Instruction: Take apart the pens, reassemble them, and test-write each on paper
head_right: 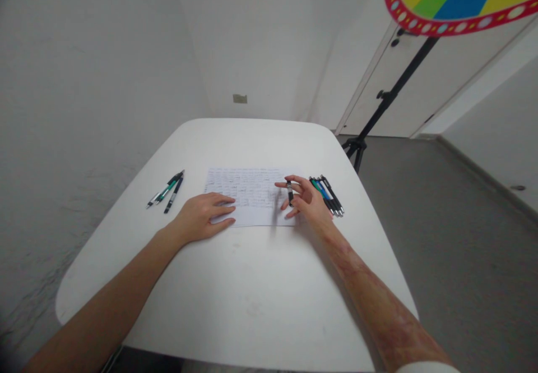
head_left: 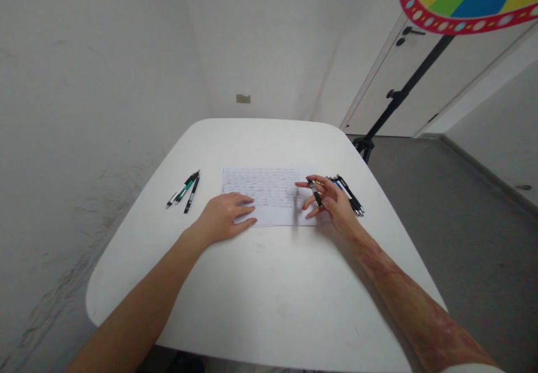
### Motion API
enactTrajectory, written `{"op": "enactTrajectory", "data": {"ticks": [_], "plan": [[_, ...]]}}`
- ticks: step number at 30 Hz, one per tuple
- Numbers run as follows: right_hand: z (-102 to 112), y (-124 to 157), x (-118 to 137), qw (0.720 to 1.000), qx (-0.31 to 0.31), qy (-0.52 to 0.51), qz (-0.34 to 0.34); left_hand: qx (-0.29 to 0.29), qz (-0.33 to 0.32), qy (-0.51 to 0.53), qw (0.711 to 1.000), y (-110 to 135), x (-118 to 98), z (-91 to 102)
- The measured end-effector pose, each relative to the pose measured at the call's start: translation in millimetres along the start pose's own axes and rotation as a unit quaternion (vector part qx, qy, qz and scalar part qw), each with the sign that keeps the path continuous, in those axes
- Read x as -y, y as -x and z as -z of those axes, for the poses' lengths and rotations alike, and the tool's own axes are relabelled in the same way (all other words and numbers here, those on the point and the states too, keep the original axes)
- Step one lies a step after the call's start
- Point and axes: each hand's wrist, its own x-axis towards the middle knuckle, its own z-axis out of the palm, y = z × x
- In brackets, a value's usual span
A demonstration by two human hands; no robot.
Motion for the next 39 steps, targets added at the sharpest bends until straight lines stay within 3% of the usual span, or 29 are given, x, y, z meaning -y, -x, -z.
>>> {"op": "enactTrajectory", "data": {"ticks": [16, 21, 26, 29, 33, 36, 39], "plan": [[6, -1, -3, 1.000, -0.024, 0.003, 0.008, -0.003, -0.004, -0.005, 1.000, 2, 1, -1.4], [8, -2, 3, 0.996, -0.084, 0.000, 0.032, 0.004, -0.003, -0.001, 1.000, 2, 2, -0.4], [15, -4, 8, 0.975, -0.210, 0.076, 0.022, -0.001, -0.002, -0.002, 1.000, 2, 1, -0.9], [30, -5, 6, 0.941, -0.256, 0.223, 0.013, -0.003, -0.004, -0.004, 1.000, 3, 2, -1.9], [45, -3, 5, 0.818, -0.258, 0.515, -0.005, -0.006, -0.006, -0.005, 1.000, 5, 3, -3.2], [45, -1, 10, 0.758, -0.223, 0.609, -0.069, -0.006, -0.004, -0.004, 1.000, 5, 4, -3.8], [41, -1, 13, 0.732, -0.193, 0.643, -0.115, -0.002, -0.002, -0.004, 1.000, 5, 4, -3.6]]}}
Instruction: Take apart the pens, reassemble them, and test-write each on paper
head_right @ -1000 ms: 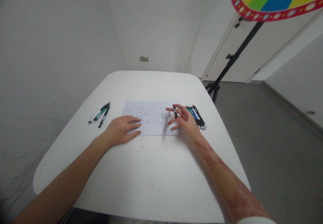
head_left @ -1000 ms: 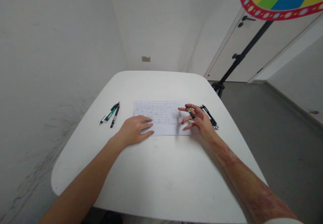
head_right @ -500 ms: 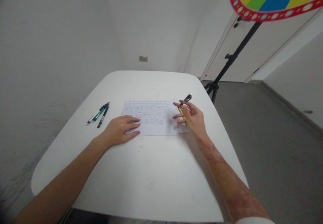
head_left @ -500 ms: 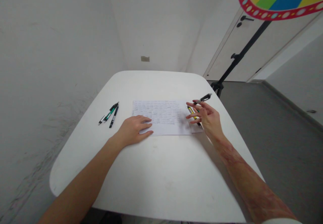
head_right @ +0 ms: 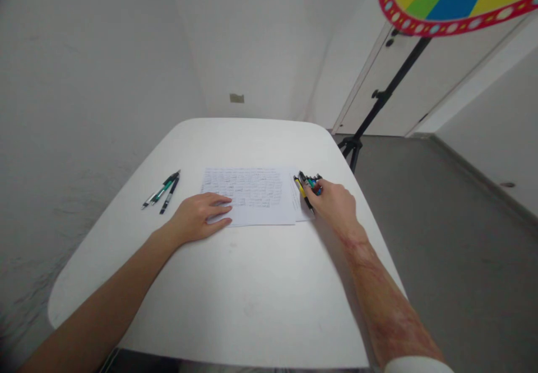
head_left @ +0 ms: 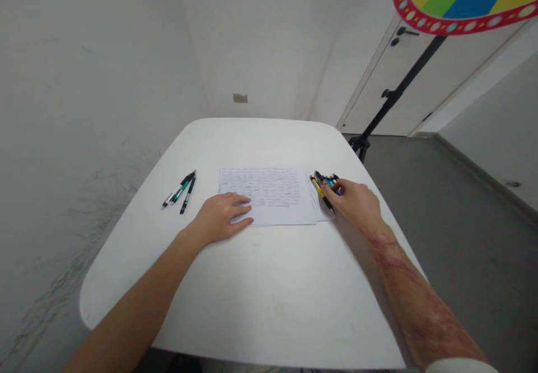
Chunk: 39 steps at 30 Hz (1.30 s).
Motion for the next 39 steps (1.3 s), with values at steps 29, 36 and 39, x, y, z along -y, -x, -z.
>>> {"op": "enactTrajectory", "data": {"ticks": [29, 36, 39], "plan": [[-52, -1, -6, 0.984, -0.010, 0.048, 0.174, 0.011, -0.006, 0.002, 1.000, -2, -2, 4.7], [-46, 3, -1, 0.977, -0.078, -0.004, 0.198, -0.049, 0.248, -0.122, 0.960, 1, 18, 36.0], [-41, 4, 5, 0.964, -0.104, -0.065, 0.235, -0.034, 0.406, -0.199, 0.891, 7, 31, 50.9]]}}
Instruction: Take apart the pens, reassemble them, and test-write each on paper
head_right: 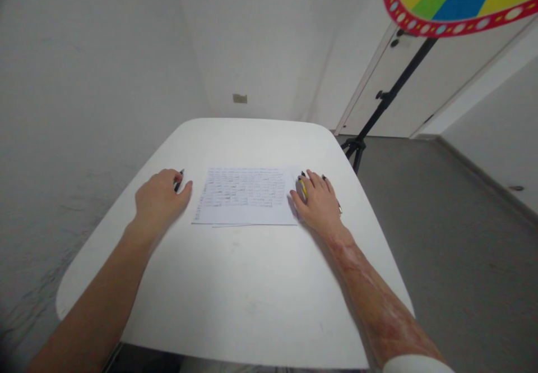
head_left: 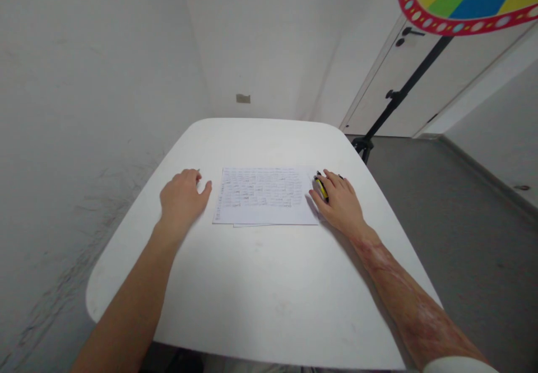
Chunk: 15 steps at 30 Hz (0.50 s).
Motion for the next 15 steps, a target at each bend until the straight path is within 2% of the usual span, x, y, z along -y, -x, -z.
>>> {"op": "enactTrajectory", "data": {"ticks": [2, 5, 7, 10, 15], "plan": [[4, -1, 8, 0.997, -0.008, -0.061, 0.041, 0.028, 0.045, -0.039, 0.998, -3, 9, 1.7], [11, -1, 26, 0.984, 0.011, -0.150, 0.092, 0.067, 0.058, -0.067, 0.994, -5, 18, -1.3], [15, 0, 38, 0.973, 0.055, -0.187, 0.125, 0.084, 0.055, -0.071, 0.992, -4, 20, -6.0], [15, 1, 51, 0.953, 0.108, -0.219, 0.178, 0.077, 0.048, -0.057, 0.994, -4, 24, -14.1], [13, -1, 54, 0.948, 0.115, -0.236, 0.181, 0.070, 0.075, -0.020, 0.995, -6, 25, -14.7]]}}
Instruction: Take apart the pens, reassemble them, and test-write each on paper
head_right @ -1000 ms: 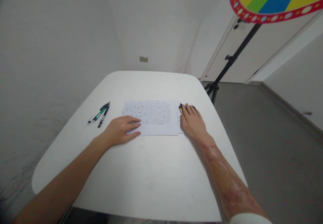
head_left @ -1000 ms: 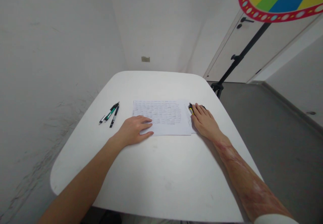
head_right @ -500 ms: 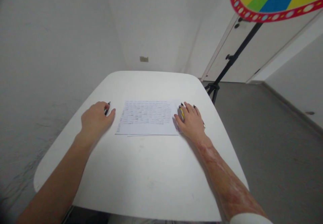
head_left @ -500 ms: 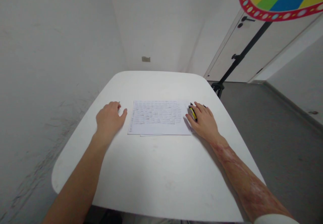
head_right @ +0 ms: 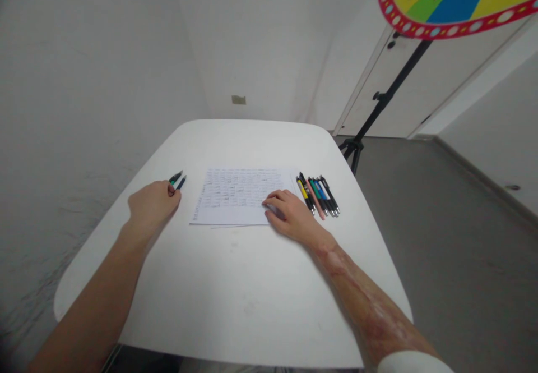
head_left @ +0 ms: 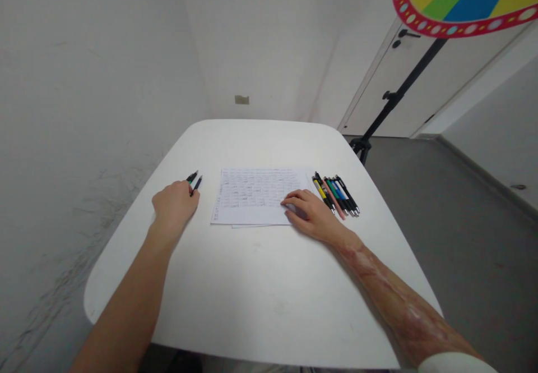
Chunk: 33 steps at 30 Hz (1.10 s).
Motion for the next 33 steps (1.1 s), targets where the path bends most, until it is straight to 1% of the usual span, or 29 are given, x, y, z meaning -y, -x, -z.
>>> {"op": "enactTrajectory", "data": {"ticks": [1, 3, 4, 5, 6, 7, 8, 10, 12, 14, 16, 18, 24, 27, 33], "plan": [[0, 0, -1, 1.000, -0.002, -0.003, 0.000, -0.008, 0.004, 0.002, 1.000, 1, -2, 2.5], [1, 1, -1, 1.000, -0.002, -0.004, 0.000, -0.051, -0.008, 0.007, 0.999, 5, -11, 7.9], [1, 1, -1, 1.000, -0.002, -0.004, 0.000, -0.077, -0.025, 0.013, 0.997, 9, -17, 9.8], [1, 2, -2, 1.000, -0.004, -0.006, 0.000, -0.107, -0.056, 0.027, 0.992, 15, -26, 10.8], [1, 3, -1, 1.000, -0.011, -0.013, -0.002, -0.134, -0.101, 0.050, 0.984, 21, -35, 10.5], [0, 3, -1, 0.999, -0.024, -0.027, -0.005, -0.154, -0.163, 0.079, 0.971, 28, -45, 8.8], [-1, 4, 0, 0.998, -0.044, -0.046, -0.011, -0.164, -0.233, 0.104, 0.953, 35, -55, 5.8], [-4, 5, 3, 0.989, -0.101, -0.100, -0.037, -0.164, -0.357, 0.129, 0.911, 48, -75, -2.5], [-8, 6, 7, 0.975, -0.143, -0.152, -0.070, -0.162, -0.433, 0.138, 0.876, 56, -89, -11.3], [-12, 5, 13, 0.968, -0.137, -0.189, -0.093, -0.154, -0.479, 0.142, 0.852, 59, -96, -17.7], [-14, 4, 17, 0.967, -0.102, -0.210, -0.106, -0.141, -0.505, 0.144, 0.839, 59, -97, -21.0], [-16, 3, 18, 0.967, -0.076, -0.213, -0.113, -0.129, -0.516, 0.147, 0.834, 57, -97, -22.2], [-16, 2, 15, 0.983, -0.036, -0.152, -0.095, -0.139, -0.499, 0.176, 0.837, 57, -95, -24.7], [-17, 2, 14, 0.983, -0.027, -0.154, -0.094, -0.139, -0.498, 0.189, 0.835, 57, -96, -25.5], [-15, 1, 17, 0.979, -0.026, -0.176, -0.100, -0.133, -0.497, 0.211, 0.831, 58, -97, -23.7]]}}
